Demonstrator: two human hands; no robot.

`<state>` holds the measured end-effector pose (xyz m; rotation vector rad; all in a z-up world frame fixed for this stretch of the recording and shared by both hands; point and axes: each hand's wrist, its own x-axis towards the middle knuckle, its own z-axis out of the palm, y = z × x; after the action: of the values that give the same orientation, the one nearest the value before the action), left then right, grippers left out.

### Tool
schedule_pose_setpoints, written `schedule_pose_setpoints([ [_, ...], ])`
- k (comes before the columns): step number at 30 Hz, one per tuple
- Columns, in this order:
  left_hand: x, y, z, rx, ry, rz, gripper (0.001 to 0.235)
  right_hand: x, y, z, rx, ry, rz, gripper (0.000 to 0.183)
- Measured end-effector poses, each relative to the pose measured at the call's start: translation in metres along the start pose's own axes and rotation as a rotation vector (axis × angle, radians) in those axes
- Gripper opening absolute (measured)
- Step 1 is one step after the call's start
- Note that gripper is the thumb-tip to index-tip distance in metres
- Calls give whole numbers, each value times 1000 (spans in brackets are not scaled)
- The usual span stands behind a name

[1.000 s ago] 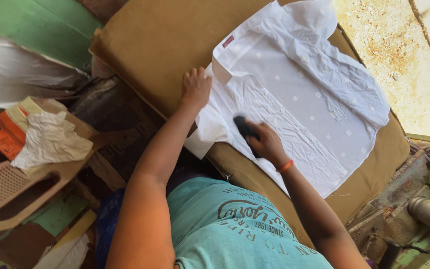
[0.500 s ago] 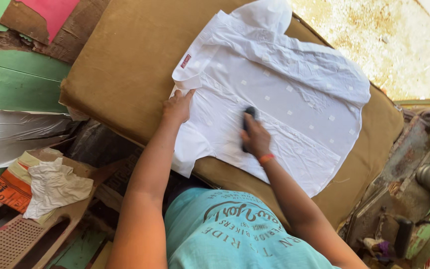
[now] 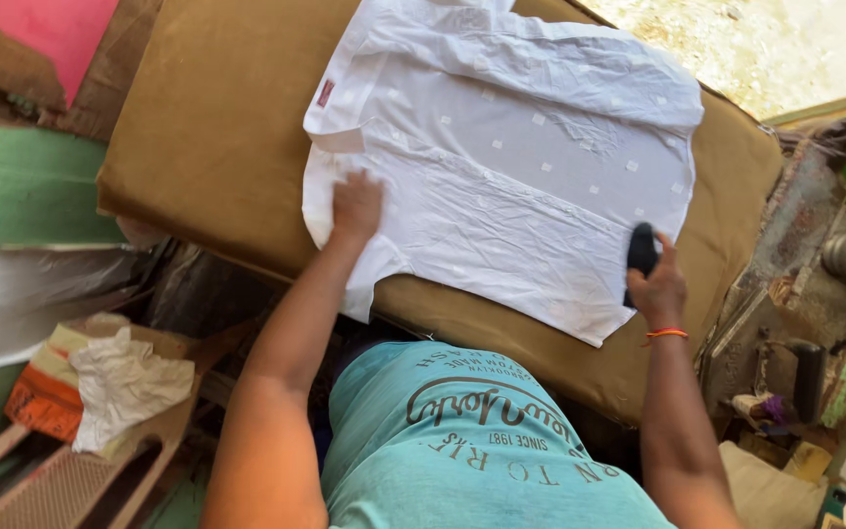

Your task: The person irons a white shirt on a padded ironing board. They repeatedly smooth the fabric with their hands, use a brush to clean the surface, and press the shirt with a hot iron, adjusting the garment between passes.

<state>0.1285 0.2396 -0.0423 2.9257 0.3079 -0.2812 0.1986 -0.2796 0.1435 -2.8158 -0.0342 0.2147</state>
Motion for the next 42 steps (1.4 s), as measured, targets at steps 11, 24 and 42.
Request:
schedule_pose_setpoints([
  [11, -68, 84, -79, -84, -405, 52, 78, -14, -218, 112, -84, -301, -1281, 44],
  [24, -65, 96, -74, 50, -387, -6, 85, -60, 97, 11, -301, -344, -952, 34],
  [42, 28, 75, -78, -78, -231, 23, 89, 20, -221, 140, 166, -11, -555, 51],
])
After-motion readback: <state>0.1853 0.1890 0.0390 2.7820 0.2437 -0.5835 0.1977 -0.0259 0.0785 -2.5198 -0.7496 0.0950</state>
